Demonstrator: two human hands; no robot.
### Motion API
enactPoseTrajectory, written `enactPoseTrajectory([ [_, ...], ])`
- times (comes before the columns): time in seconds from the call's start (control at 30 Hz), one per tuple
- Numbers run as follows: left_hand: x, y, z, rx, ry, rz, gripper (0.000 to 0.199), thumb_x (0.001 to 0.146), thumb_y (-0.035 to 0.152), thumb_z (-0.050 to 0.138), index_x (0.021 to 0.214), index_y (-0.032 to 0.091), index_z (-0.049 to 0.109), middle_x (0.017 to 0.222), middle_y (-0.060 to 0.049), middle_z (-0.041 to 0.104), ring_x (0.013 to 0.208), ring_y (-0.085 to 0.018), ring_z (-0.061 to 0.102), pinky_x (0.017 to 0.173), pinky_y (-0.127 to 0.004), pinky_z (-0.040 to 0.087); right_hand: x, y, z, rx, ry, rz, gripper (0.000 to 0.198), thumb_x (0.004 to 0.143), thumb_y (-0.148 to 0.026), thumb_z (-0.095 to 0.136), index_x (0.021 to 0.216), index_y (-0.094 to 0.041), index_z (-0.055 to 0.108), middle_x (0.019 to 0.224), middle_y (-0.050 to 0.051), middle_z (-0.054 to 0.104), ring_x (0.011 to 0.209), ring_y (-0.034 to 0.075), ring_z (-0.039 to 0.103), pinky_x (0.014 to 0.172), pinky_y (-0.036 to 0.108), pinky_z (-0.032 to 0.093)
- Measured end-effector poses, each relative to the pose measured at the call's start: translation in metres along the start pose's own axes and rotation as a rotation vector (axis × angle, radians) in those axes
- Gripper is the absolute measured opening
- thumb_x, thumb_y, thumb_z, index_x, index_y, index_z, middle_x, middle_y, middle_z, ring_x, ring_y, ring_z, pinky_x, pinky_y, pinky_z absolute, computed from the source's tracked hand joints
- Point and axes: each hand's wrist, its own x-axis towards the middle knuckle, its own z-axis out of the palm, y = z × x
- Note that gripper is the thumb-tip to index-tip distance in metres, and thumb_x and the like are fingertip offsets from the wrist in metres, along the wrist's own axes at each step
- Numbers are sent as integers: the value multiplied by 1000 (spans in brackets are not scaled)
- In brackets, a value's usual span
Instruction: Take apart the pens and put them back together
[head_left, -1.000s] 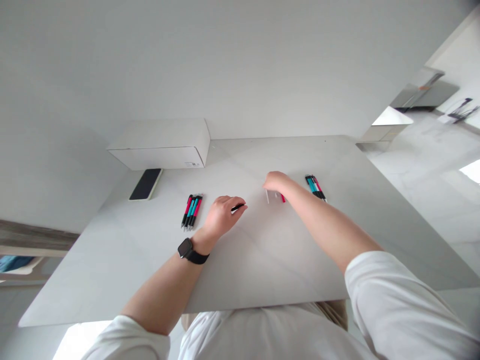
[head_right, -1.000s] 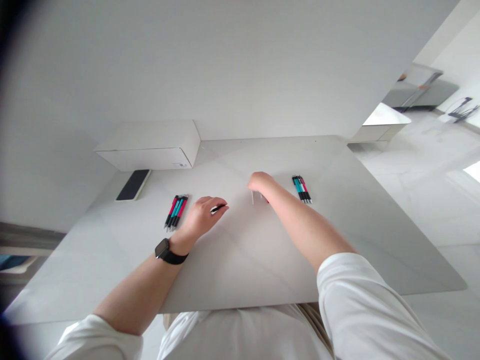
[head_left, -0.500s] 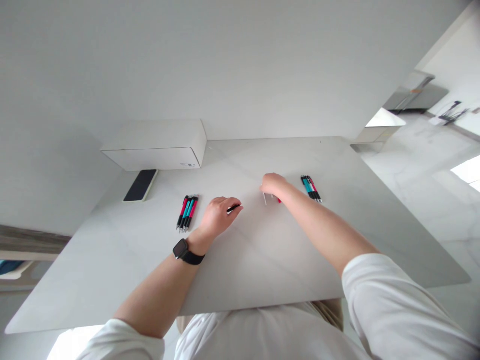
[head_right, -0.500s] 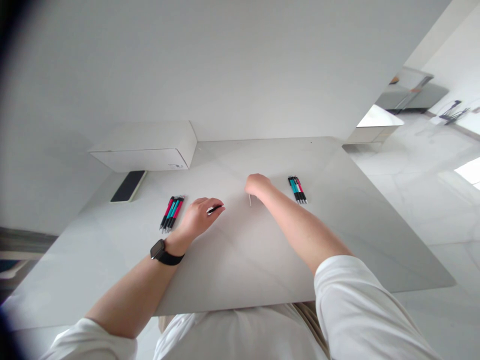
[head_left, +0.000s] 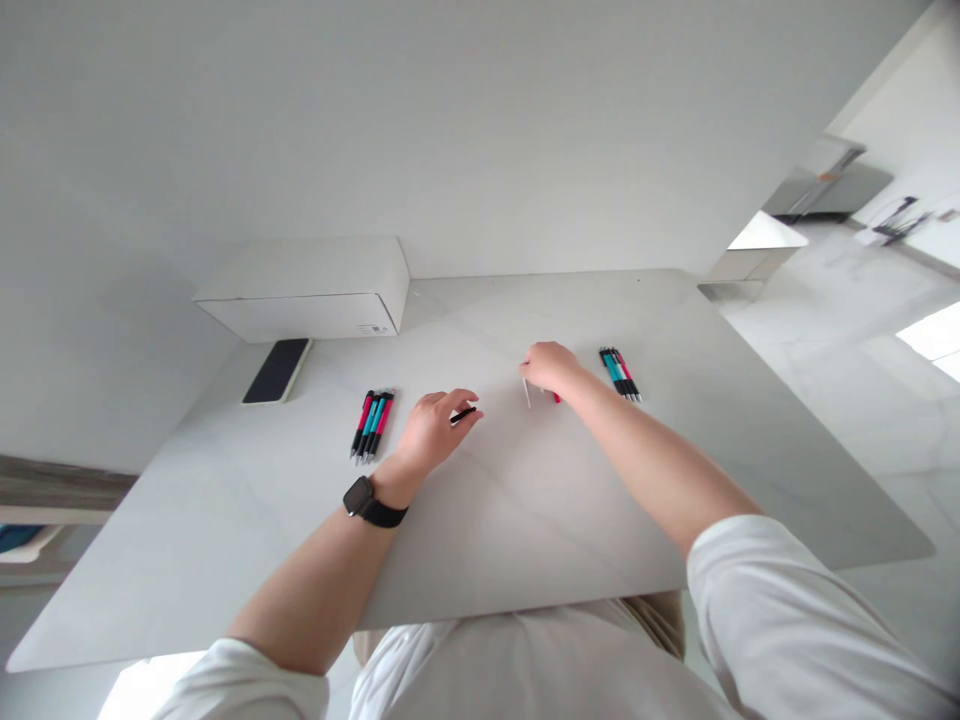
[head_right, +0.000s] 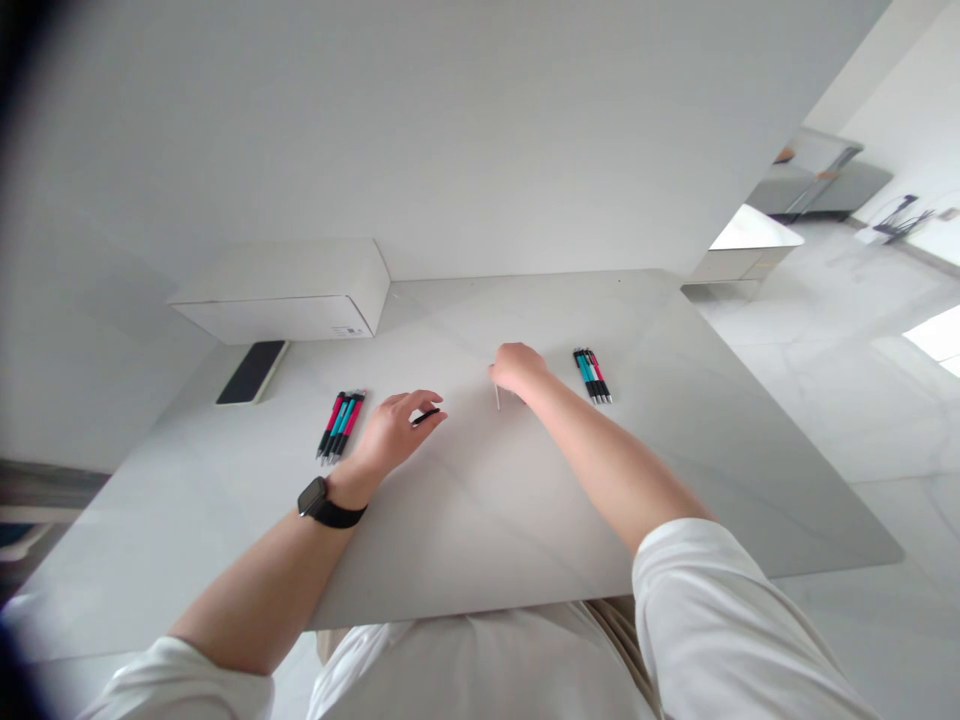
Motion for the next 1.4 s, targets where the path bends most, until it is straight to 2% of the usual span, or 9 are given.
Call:
enactPoseTrajectory([
  [0.07, -1, 0, 0, -22, 12, -23, 23, 93, 38, 74, 111, 25, 67, 95, -4, 77, 89, -22, 71, 81, -34, 53, -19, 0, 3, 109, 89, -94, 23, 94, -37, 61, 87, -19, 74, 81, 10, 73, 75, 21, 65, 67, 29, 42],
  [0.1, -1, 0, 0, -28, 13, -28, 24, 92, 39, 75, 109, 25, 66, 95, -4, 76, 89, -22, 71, 80, -34, 53, -29, -1, 7, 180, 78, -139, 24, 95, -39, 60, 88, -20, 74, 82, 8, 73, 76, 19, 64, 67, 28, 42],
  [0.27, 0, 4, -2, -43, -32, 37, 22, 90, 44, 77, 97, 24, 67, 91, -4, 75, 87, -23, 69, 80, -36, 52, -74, -9, 38, 556, -120, -311, 29, 97, -49, 59, 98, -25, 74, 92, 2, 76, 79, 16, 64, 68, 26, 42],
  [0.43, 0, 9, -3, -82, -68, 119, 20, 95, 45, 72, 93, 25, 71, 87, -4, 74, 86, -23, 69, 85, -38, 51, -87, -15, 56, 725, -153, -398, 25, 94, -45, 62, 95, -24, 75, 89, 1, 73, 83, 16, 63, 72, 26, 43],
  [0.63, -1, 9, -6, -85, -67, 131, 20, 92, 45, 75, 94, 26, 73, 87, -5, 76, 92, -25, 70, 91, -41, 52, -85, -18, 72, 954, -264, -252, 26, 88, -47, 65, 86, -22, 72, 74, -1, 63, 57, 11, 44, 51, 23, 32],
  [0.77, 0, 11, -8, -87, -42, 92, 25, 93, 45, 74, 109, 26, 72, 97, -5, 77, 93, -24, 71, 91, -40, 53, -79, -17, 79, 1190, -337, -184, 24, 83, -44, 70, 86, -20, 69, 75, 0, 62, 53, 8, 38, 44, 21, 22],
  [0.87, 1, 12, -9, -63, 0, 89, 18, 97, 39, 68, 109, 26, 72, 100, -6, 77, 96, -24, 71, 93, -41, 53, -75, -12, 79, 1307, -346, -161, 26, 79, -43, 73, 85, -19, 67, 76, 0, 62, 52, 7, 36, 43, 21, 18],
  [1.1, 1, 12, -8, -55, 31, 125, 14, 100, 35, 65, 108, 25, 72, 102, -6, 77, 97, -24, 71, 94, -41, 53, -69, -3, 76, 1448, -412, -131, 32, 72, -43, 83, 87, -19, 67, 78, 1, 66, 52, 6, 38, 43, 21, 18],
  [1.4, 1, 11, -8, -62, 64, 136, 14, 100, 31, 64, 111, 26, 72, 108, -7, 77, 105, -24, 71, 99, -42, 53, -66, 2, 80, 1418, -448, -179, 34, 73, -42, 84, 91, -18, 69, 82, 3, 69, 56, 8, 44, 44, 20, 28],
])
